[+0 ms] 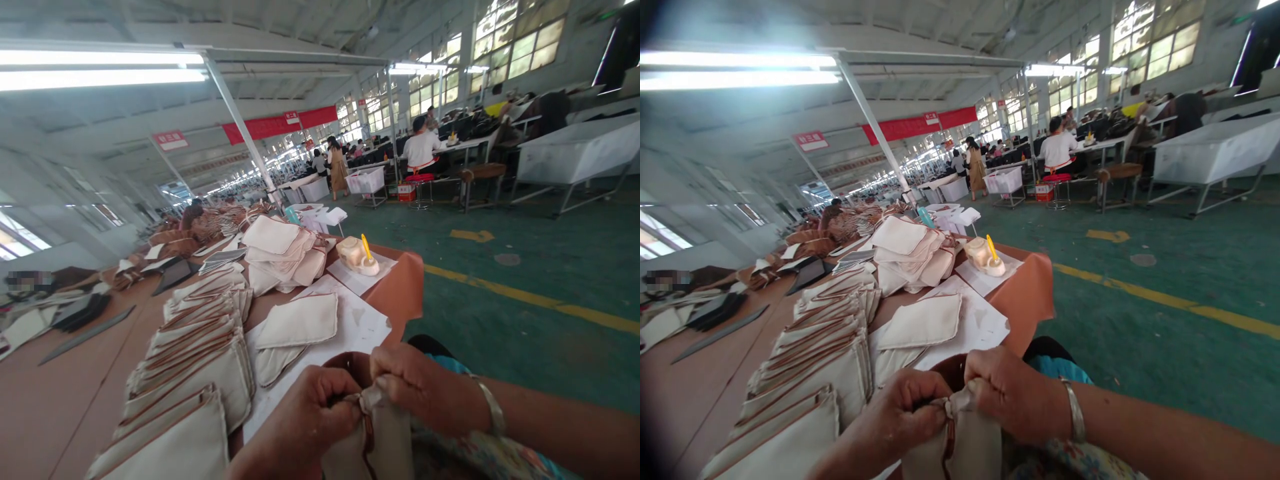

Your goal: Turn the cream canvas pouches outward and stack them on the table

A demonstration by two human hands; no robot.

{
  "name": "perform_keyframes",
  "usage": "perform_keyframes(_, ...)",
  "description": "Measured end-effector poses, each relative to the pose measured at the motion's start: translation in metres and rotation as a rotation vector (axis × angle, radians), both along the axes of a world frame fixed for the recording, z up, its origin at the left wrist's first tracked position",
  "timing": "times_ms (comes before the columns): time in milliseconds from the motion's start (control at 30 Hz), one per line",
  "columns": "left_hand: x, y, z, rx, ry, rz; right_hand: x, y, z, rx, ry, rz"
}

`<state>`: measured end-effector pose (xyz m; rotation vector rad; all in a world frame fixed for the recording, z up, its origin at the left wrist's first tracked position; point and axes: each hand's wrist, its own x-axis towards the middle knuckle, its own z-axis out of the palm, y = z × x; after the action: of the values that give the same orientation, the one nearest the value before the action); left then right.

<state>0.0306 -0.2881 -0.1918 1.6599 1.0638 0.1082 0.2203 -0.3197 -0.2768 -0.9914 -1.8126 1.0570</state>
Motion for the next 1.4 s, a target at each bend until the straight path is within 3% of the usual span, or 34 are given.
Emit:
perform_keyframes(100, 0.001, -0.003, 0.001, 0.011, -0.004, 0.032, 0.0, 0.003, 0.002, -0.317, 0.347, 0.11)
perform_keyframes(200, 0.001, -0.004, -0.002, -0.017, -0.045, 0.082, 0.001, 0.005, 0.003, -0.387, 0.468, 0.125)
perform_keyframes(433, 0.0, -0.001, -0.015, 0.11, -0.016, 0.081, 0.003, 0.003, 0.014, -0.336, 0.314, 0.167)
perform_keyframes(500, 0.0, -0.001, -0.019, 0.127, 0.0, 0.08, 0.0, 0.001, 0.015, -0.329, 0.247, 0.115)
perform_keyframes(633, -0.001, -0.002, -0.022, 0.167, 0.053, 0.078, -0.005, 0.0, 0.015, -0.356, 0.123, 0.011)
perform_keyframes(833, -0.003, -0.002, -0.023, 0.169, 0.059, 0.076, -0.005, 0.003, 0.008, -0.317, 0.086, 0.032)
perform_keyframes(1000, -0.003, 0.0, -0.03, 0.138, -0.002, 0.099, -0.006, 0.005, 0.007, -0.326, 0.11, -0.015)
perform_keyframes(1233, 0.002, 0.0, -0.036, 0.206, 0.08, 0.123, -0.008, 0.0, 0.003, -0.259, 0.128, -0.099)
perform_keyframes(1400, 0.0, -0.005, -0.028, 0.009, -0.03, 0.128, -0.003, -0.005, 0.003, -0.173, 0.26, -0.028)
